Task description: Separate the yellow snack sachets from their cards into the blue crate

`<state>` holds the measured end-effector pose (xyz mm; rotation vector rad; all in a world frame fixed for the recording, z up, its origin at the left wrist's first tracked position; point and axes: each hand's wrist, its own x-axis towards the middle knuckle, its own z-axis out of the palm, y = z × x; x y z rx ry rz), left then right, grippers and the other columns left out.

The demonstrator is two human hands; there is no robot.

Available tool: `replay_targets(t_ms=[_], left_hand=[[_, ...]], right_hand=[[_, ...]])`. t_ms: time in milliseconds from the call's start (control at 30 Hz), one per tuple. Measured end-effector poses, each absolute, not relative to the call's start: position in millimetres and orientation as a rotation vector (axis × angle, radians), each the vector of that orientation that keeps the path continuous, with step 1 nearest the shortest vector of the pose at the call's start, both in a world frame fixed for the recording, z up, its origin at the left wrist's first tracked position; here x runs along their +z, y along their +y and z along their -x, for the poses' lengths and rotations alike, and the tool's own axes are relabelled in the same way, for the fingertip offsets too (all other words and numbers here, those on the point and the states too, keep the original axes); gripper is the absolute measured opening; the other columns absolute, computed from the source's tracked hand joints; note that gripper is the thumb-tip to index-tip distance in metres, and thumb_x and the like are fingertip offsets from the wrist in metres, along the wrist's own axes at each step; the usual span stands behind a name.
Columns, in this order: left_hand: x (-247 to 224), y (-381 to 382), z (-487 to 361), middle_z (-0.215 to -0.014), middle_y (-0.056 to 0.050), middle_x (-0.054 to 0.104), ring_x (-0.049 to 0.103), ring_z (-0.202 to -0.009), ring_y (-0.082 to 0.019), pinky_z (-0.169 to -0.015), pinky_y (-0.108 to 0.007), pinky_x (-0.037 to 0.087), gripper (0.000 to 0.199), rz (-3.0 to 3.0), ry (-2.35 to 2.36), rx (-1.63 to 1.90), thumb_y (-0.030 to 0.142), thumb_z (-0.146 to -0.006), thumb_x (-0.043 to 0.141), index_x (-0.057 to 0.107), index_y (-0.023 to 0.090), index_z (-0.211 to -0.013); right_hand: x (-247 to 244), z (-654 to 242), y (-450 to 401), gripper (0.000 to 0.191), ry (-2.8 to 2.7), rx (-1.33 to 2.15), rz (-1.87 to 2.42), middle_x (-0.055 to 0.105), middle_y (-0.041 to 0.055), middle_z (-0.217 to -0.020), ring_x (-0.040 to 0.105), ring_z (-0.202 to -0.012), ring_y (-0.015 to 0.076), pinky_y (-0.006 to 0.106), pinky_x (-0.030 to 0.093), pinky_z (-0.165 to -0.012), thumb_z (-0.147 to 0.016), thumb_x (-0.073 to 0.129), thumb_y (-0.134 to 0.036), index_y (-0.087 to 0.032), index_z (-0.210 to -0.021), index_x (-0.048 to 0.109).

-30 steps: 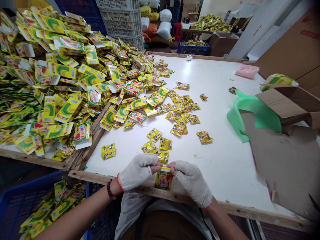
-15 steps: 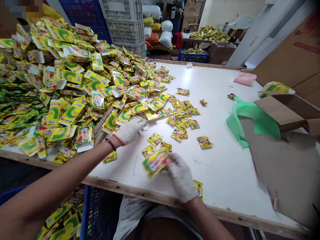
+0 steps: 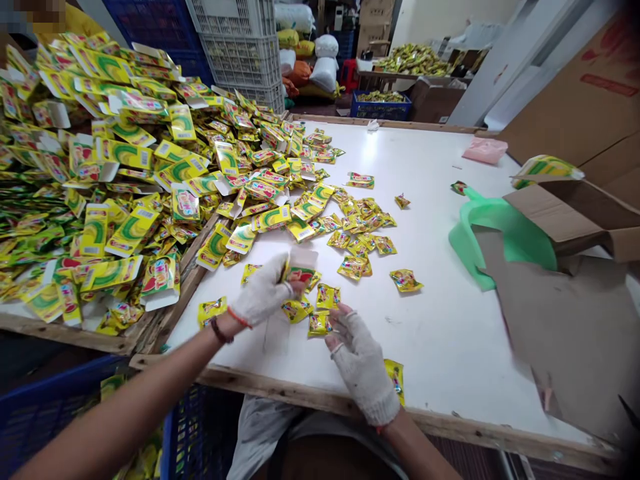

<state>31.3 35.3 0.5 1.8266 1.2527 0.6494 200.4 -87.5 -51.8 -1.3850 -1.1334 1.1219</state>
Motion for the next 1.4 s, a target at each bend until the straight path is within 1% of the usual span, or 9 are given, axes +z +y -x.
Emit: replay_targets(t_ms=[133,233,367,567,667,867,1033,1233,1400], left_hand=[[-24,-27,-51,-0.093,-0.006,0.064,0.059,-0.081,-0.017,-0.073,-0.029,0.050,0.029,-1.448,1.060,0.681,0.036,-0.088,0.041,0.054,0.015,-0.103],[-35,-47,-61,-0.094,-0.006,0.063,0.058,-0.086,-0.019,-0.076,-0.030,0.049,0.028,-1.372,1.081,0.663,0.038,-0.085,0.047,0.055,0.016,-0.100],[-35,-43,-57,-0.087,-0.004,0.062,0.059,-0.078,-0.017,-0.069,-0.028,0.049,0.028,-1.321,1.049,0.647,0.031,-0.083,0.052,0.051,0.016,-0.106],[-16,-29,-31,-0.081,-0.003,0.062,0.055,-0.078,-0.016,-0.075,-0.026,0.042,0.020,-1.928,0.967,0.326,0.018,-0.083,0.044,0.064,0.017,-0.087],[-11,-28,-37,-0.086,-0.003,0.061,0.054,-0.079,-0.016,-0.072,-0.025,0.040,0.016,-2.120,0.822,0.272,0.016,-0.079,0.048,0.064,0.018,-0.085],[-8,0,-23,-0.084,-0.004,0.057,0.053,-0.079,-0.016,-0.072,-0.027,0.040,0.015,-2.180,1.234,0.524,0.020,-0.083,0.044,0.058,0.017,-0.078],[-6,26,1,-0.082,-0.003,0.060,0.055,-0.082,-0.018,-0.072,-0.028,0.041,0.016,-2.083,1.379,0.541,0.027,-0.084,0.044,0.053,0.018,-0.074],[-13,47,-30,-0.072,-0.001,0.056,0.051,-0.071,-0.016,-0.064,-0.026,0.038,0.018,-2.190,1.326,0.577,0.024,-0.082,0.043,0.051,0.017,-0.067],[-21,63,-45,-0.082,-0.004,0.060,0.054,-0.077,-0.017,-0.070,-0.027,0.041,0.013,-2.182,1.385,0.597,0.022,-0.078,0.048,0.060,0.018,-0.079]], right_hand=[[-53,-210,-84,0.048,-1.067,1.194,1.349,0.060,0.0130,-0.117,0.059,-0.106,0.0209,0.035,0.050,-0.089,-0.079,0.058,-0.028,-0.017,-0.123,0.042],[-53,-214,-87,0.038,-1.031,1.287,1.377,0.068,0.0103,-0.099,0.065,-0.091,0.0203,0.034,0.054,-0.080,-0.080,0.056,-0.030,-0.016,-0.114,0.047],[-55,-223,-94,0.038,-1.091,1.337,1.421,0.070,0.0073,-0.092,0.066,-0.084,0.0192,0.032,0.054,-0.074,-0.080,0.053,-0.028,-0.016,-0.116,0.046],[-45,-246,-52,0.024,-1.676,0.843,1.743,0.067,0.0076,-0.095,0.061,-0.089,0.0185,0.031,0.047,-0.082,-0.085,0.043,-0.024,-0.016,-0.097,0.063],[-43,-245,-12,0.022,-1.888,0.680,1.760,0.061,0.0083,-0.103,0.056,-0.095,0.0185,0.028,0.042,-0.085,-0.080,0.051,-0.020,-0.017,-0.097,0.064],[-50,-236,17,0.006,-2.046,0.712,1.701,0.058,0.0077,-0.087,0.054,-0.075,0.0167,0.026,0.040,-0.067,-0.069,0.059,-0.012,-0.016,-0.072,0.063],[-42,-256,7,0.012,-2.097,0.814,1.630,0.062,0.0007,-0.074,0.055,-0.070,0.0141,0.023,0.040,-0.063,-0.079,0.051,-0.017,-0.019,-0.080,0.063],[-38,-280,9,0.020,-1.995,0.795,1.714,0.064,0.0014,-0.072,0.058,-0.067,0.0155,0.025,0.044,-0.062,-0.078,0.043,-0.016,-0.017,-0.078,0.063],[-47,-275,-1,0.026,-2.010,0.810,1.701,0.066,0.0053,-0.086,0.060,-0.079,0.0181,0.028,0.045,-0.068,-0.071,0.045,-0.010,-0.019,-0.089,0.062]])
